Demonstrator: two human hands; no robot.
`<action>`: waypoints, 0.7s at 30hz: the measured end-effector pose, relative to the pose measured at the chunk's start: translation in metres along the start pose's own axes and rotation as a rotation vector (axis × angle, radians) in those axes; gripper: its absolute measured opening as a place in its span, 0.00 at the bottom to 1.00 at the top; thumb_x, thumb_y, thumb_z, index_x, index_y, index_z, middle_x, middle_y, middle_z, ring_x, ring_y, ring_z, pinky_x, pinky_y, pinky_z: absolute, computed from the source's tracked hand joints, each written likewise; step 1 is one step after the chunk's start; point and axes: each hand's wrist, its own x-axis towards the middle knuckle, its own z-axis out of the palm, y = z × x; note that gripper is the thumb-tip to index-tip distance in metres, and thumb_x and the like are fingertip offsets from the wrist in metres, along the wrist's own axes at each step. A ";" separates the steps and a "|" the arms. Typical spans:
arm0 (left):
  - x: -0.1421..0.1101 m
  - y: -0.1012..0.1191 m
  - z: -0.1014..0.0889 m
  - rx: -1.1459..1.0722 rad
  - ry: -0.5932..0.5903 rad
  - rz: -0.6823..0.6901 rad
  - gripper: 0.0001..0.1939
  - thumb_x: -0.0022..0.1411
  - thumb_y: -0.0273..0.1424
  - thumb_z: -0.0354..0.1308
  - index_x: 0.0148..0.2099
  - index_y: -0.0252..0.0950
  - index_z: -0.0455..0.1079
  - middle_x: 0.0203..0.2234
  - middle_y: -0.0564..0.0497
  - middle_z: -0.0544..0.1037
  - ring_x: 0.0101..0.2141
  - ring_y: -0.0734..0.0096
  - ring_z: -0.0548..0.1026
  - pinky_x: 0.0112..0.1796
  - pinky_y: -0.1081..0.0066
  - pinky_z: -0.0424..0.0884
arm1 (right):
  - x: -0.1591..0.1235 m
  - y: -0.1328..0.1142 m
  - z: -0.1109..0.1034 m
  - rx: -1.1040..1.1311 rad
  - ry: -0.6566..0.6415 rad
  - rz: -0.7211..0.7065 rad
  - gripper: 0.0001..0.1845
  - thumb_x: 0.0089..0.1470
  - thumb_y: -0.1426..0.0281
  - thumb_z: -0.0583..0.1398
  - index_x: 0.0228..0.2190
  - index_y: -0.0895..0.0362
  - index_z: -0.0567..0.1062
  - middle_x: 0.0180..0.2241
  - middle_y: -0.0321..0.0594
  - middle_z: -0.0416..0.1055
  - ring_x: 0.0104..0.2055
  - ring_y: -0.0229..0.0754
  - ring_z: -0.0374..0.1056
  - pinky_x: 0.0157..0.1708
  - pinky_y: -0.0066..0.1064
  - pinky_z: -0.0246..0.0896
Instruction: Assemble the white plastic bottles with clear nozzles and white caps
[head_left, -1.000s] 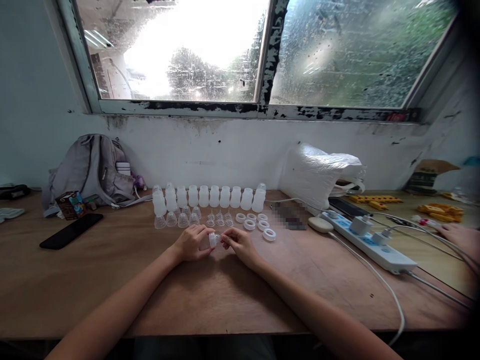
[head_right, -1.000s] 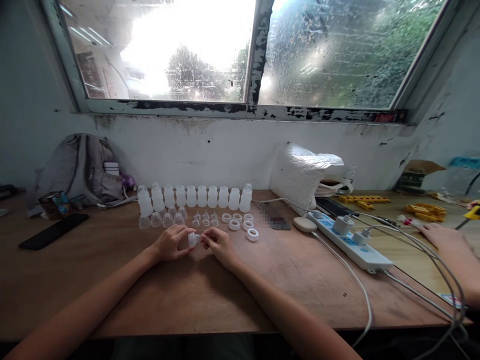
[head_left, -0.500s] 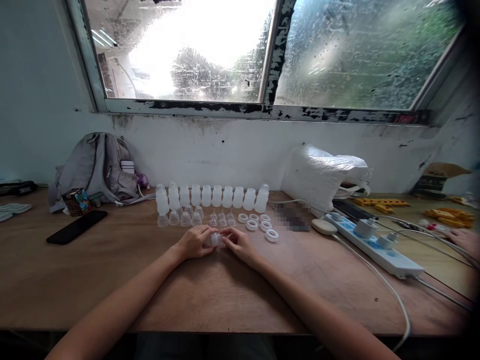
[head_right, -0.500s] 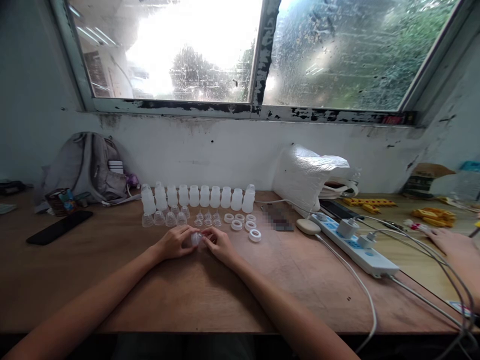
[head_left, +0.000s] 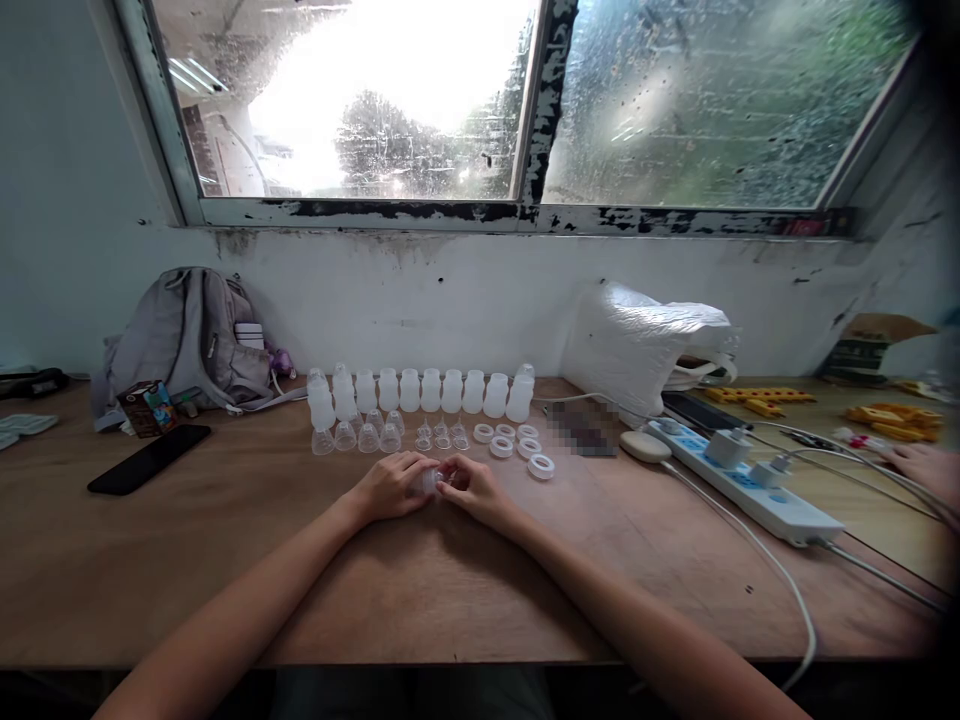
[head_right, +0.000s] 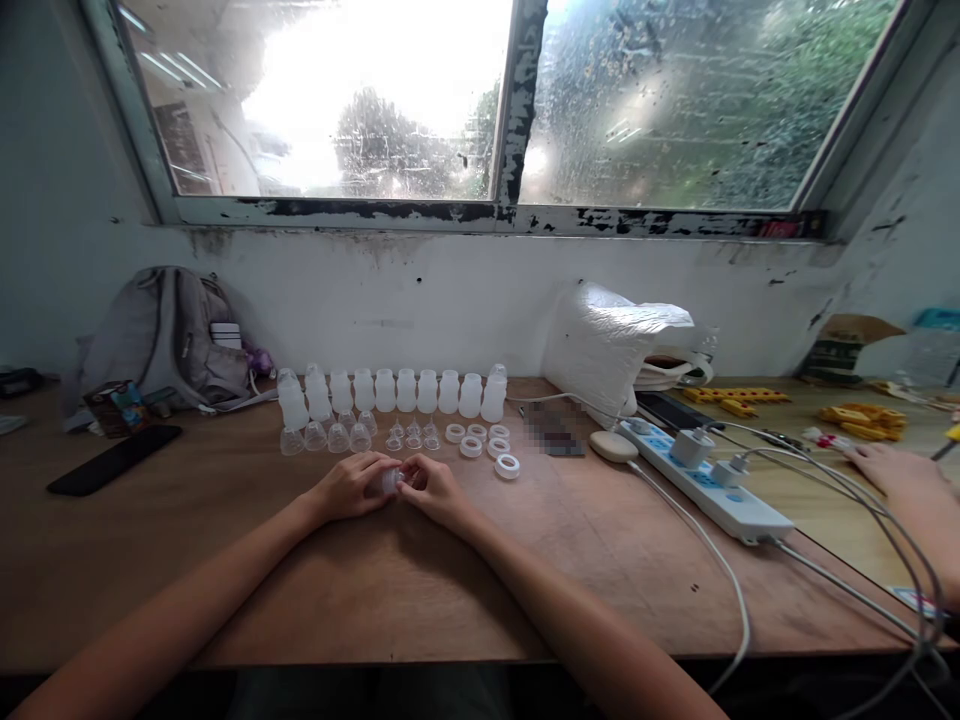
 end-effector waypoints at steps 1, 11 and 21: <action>0.000 0.000 0.000 0.000 -0.003 0.004 0.20 0.54 0.37 0.50 0.49 0.36 0.58 0.41 0.47 0.68 0.41 0.66 0.67 0.43 0.68 0.64 | 0.000 0.001 0.000 -0.003 0.003 -0.005 0.09 0.43 0.68 0.58 0.29 0.58 0.68 0.23 0.34 0.65 0.21 0.30 0.58 0.20 0.22 0.55; 0.001 0.001 -0.001 0.001 0.005 0.008 0.21 0.55 0.37 0.50 0.50 0.37 0.58 0.41 0.47 0.68 0.41 0.67 0.67 0.43 0.68 0.64 | 0.000 0.001 0.002 -0.042 0.026 -0.012 0.08 0.43 0.70 0.57 0.30 0.58 0.67 0.24 0.34 0.65 0.21 0.30 0.57 0.21 0.22 0.54; 0.000 0.001 -0.004 -0.025 0.041 -0.085 0.20 0.54 0.33 0.50 0.49 0.36 0.55 0.41 0.47 0.69 0.40 0.67 0.68 0.42 0.67 0.64 | -0.001 -0.002 -0.001 0.000 0.037 0.010 0.13 0.45 0.67 0.57 0.35 0.57 0.66 0.31 0.37 0.66 0.22 0.30 0.61 0.21 0.23 0.57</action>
